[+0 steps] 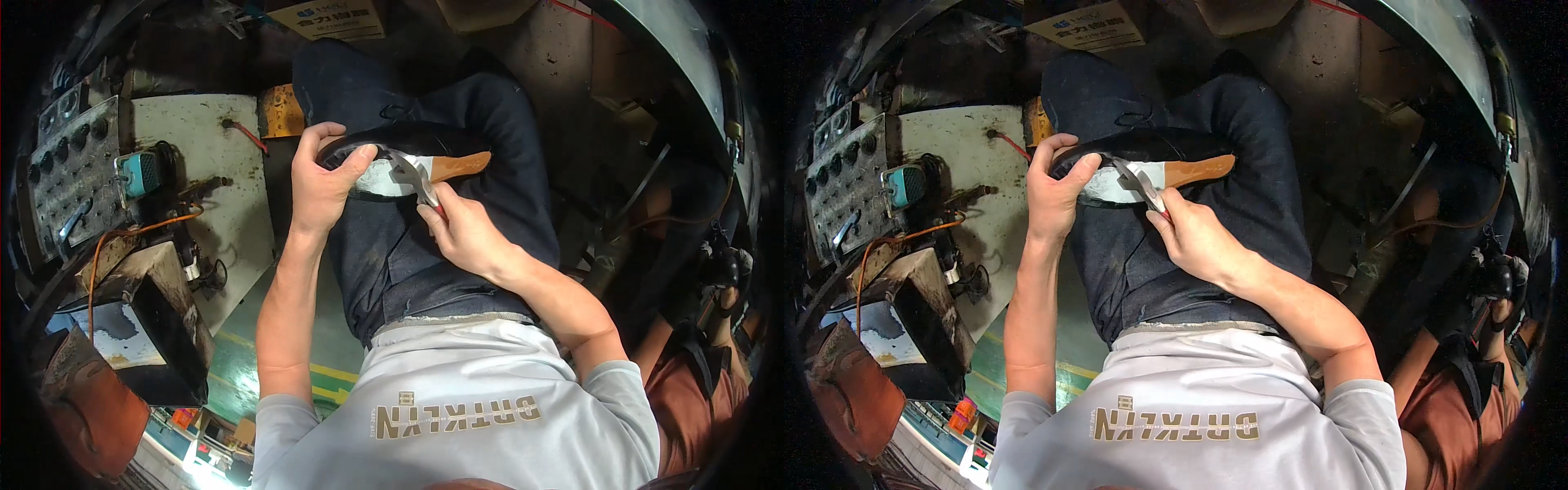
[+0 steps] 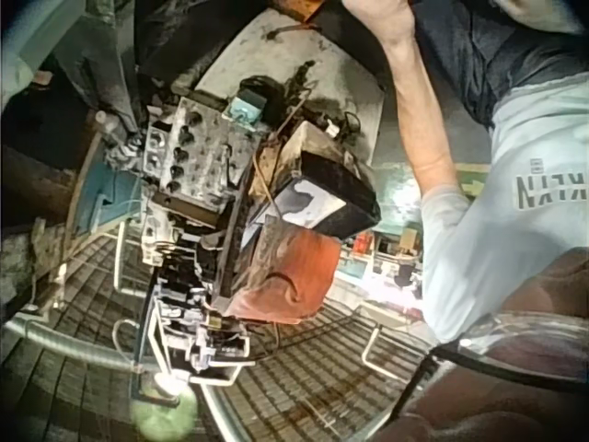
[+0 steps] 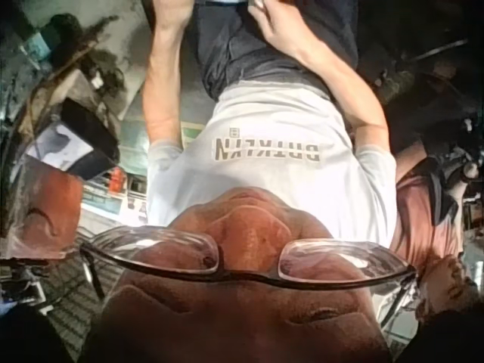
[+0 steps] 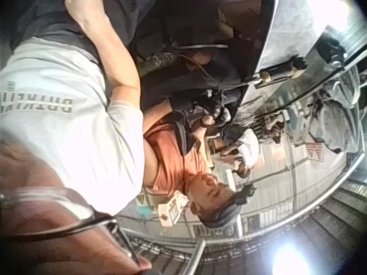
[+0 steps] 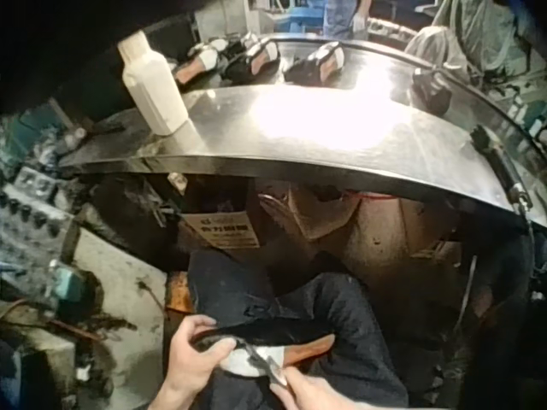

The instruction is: The person repairs the sole of a black shoe by applying glue, using pliers to press the sole, and using a pneumatic nail gun to secure it. The person handles multiple shoes on a metal workbench, repeatedly applying adhesive and fastening the sole to the shoe body.

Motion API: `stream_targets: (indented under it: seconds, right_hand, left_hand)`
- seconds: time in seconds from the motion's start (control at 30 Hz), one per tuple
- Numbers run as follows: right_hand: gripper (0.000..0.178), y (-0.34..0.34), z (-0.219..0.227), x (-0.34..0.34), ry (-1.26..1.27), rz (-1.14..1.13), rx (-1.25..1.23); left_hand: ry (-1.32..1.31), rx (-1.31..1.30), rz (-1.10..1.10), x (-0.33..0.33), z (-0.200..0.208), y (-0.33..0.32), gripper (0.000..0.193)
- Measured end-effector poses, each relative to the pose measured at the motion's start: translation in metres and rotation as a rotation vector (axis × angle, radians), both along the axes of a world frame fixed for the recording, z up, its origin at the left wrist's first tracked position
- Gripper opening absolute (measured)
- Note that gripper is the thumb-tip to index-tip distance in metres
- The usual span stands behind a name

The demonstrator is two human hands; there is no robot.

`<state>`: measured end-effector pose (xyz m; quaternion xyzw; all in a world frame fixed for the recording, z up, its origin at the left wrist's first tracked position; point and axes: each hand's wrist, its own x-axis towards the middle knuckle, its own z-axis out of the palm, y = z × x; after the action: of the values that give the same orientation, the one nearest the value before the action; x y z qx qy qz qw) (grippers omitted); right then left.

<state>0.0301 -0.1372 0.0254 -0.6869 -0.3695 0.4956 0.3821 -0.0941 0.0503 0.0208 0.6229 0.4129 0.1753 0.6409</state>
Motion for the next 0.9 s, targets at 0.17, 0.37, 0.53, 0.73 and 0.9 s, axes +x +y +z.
stream_targets:
  seconds: [0.17,0.37,0.53,0.73,0.9]
  right_hand:
    - [0.021,0.001,-0.024,-0.017,-0.107,-0.047,0.079]
    - [0.023,0.009,-0.016,-0.017,-0.101,-0.161,0.033]
    - [0.018,0.0,-0.017,-0.009,-0.07,0.02,0.059]
    - [0.024,-0.011,0.002,0.006,-0.181,0.144,0.059]
    - [0.022,-0.011,-0.005,-0.006,-0.402,0.128,0.073]
  left_hand:
    - [0.01,-0.013,0.037,-0.006,-0.006,0.003,0.053]
    - [0.141,0.28,-0.024,0.002,-0.006,0.011,0.056]
    - [0.08,0.035,0.094,-0.018,-0.032,0.012,0.051]
    - [0.021,-0.003,0.031,-0.005,-0.021,0.003,0.053]
    - [0.117,0.031,0.011,-0.006,-0.012,0.003,0.048]
